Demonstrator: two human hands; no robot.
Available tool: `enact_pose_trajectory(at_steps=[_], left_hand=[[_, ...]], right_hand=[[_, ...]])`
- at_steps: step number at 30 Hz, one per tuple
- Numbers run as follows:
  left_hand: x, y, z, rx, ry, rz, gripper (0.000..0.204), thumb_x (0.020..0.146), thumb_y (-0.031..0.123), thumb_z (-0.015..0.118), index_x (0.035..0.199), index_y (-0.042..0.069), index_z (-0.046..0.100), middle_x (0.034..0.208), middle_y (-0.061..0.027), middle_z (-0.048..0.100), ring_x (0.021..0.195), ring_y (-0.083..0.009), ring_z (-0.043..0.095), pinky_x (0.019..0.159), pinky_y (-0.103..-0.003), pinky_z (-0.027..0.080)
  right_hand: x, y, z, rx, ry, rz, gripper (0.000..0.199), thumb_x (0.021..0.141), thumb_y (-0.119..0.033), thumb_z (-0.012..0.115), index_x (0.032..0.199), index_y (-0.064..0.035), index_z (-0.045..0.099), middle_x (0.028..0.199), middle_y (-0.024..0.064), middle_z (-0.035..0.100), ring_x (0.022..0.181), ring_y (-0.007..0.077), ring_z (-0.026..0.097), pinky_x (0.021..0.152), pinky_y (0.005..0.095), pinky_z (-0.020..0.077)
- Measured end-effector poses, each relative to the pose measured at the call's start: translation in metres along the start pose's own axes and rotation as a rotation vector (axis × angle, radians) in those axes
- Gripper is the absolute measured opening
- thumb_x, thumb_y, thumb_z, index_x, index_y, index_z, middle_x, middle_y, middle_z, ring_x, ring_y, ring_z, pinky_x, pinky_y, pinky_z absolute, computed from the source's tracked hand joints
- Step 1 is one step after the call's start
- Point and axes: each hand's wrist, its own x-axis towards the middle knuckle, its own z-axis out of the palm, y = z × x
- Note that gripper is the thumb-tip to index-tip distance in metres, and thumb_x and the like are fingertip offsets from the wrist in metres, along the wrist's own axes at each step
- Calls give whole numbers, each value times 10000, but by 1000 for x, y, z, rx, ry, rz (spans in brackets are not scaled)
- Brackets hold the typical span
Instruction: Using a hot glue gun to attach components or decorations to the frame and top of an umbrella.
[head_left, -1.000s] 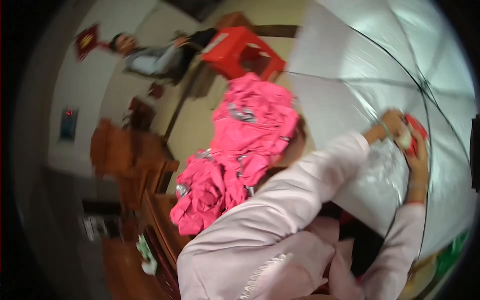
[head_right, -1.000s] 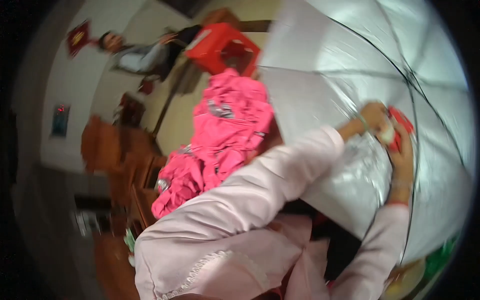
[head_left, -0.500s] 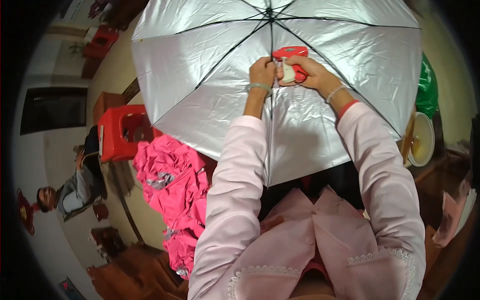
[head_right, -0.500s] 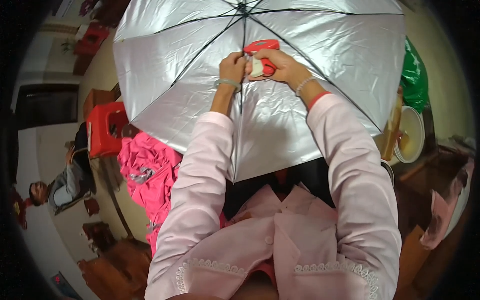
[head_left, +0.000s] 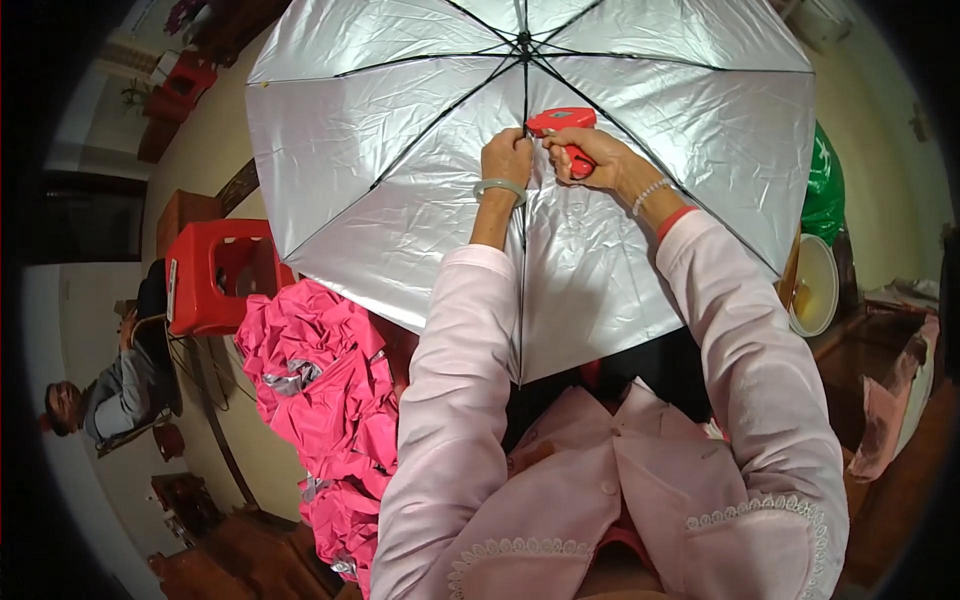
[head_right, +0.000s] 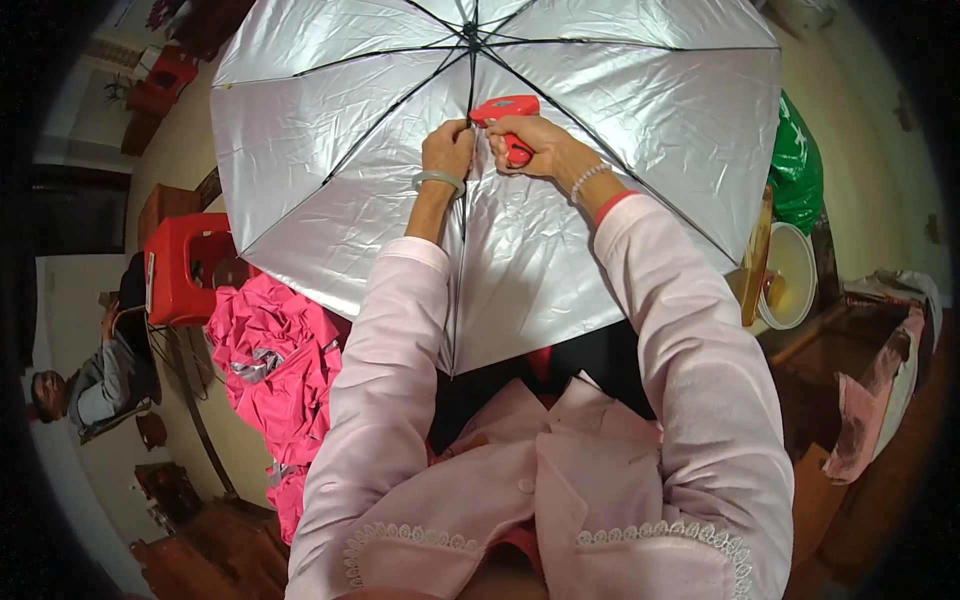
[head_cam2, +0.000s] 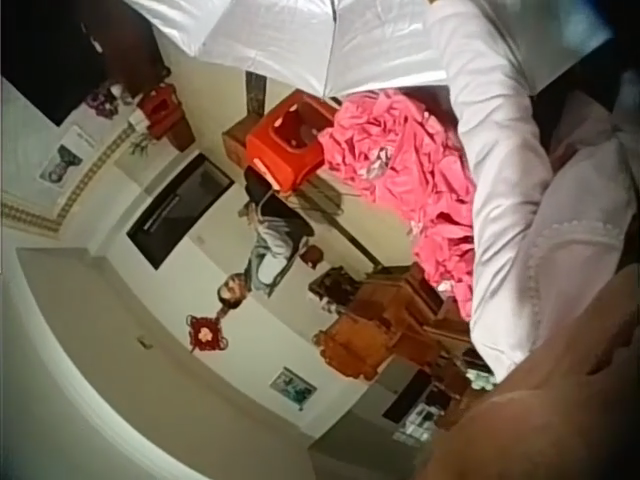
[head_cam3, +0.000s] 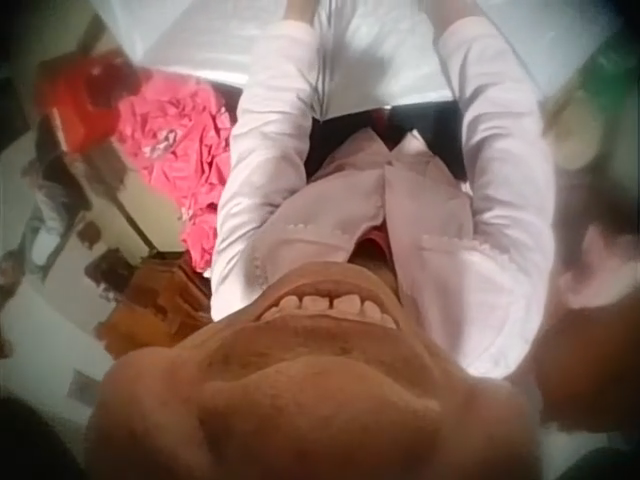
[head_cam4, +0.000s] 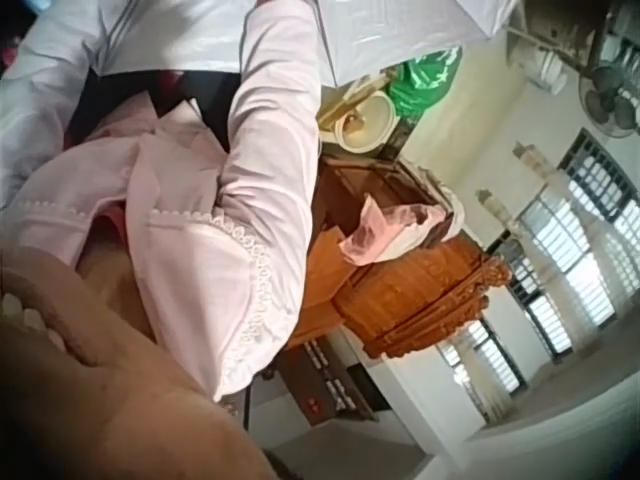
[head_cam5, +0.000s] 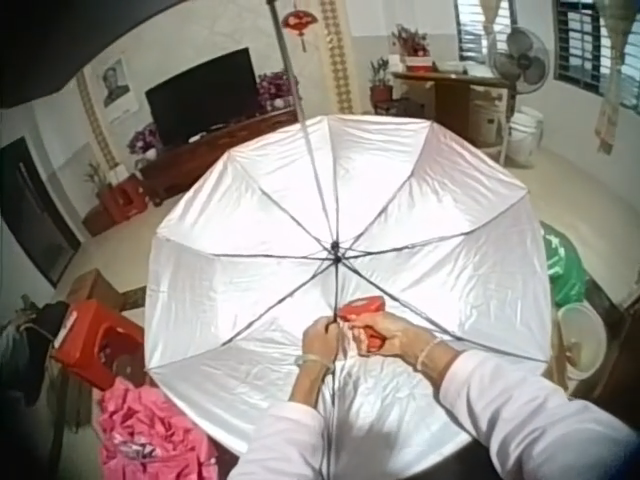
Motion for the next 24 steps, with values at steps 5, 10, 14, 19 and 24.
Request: enact_pose_trajectory(at_steps=[5,10,14,19,24], left_hand=[[1,-6,-3,67,41,64,235,735,168,499,855,6,620,820,-211,604,780,-352,583,719,-400,453],[3,-7,-2,79,-26,-5,221,732,161,499,841,7,615,816,-212,599,777,-357,576,716,-411,450],[8,-21,-16,106,-80,64,205,713,145,485,807,17,615,799,-211,594,760,-367,566,719,-425,448],[25,-24,-68,516,-161,150,189,731,139,485,811,24,612,826,-204,587,783,-360,558,732,-417,449],[23,-21,-61,728,180,238,131,750,148,536,814,50,594,837,-151,566,804,-309,554,663,-399,455]], right_hand=[[1,9,8,-57,-33,-76,188,807,-108,507,960,-2,478,776,143,603,729,266,620,723,453,516],[-10,6,9,-103,65,-93,181,812,-110,497,958,-4,479,787,167,602,714,270,618,674,437,528],[-20,-6,1,-161,42,-136,233,819,-114,481,1002,24,438,779,184,594,689,265,616,608,402,547],[-19,-19,-11,-299,125,-285,195,786,-52,472,967,14,448,791,136,565,650,228,611,565,362,538],[-7,5,-4,-423,209,-393,227,768,-56,496,973,35,460,787,125,581,644,193,618,538,290,520]])
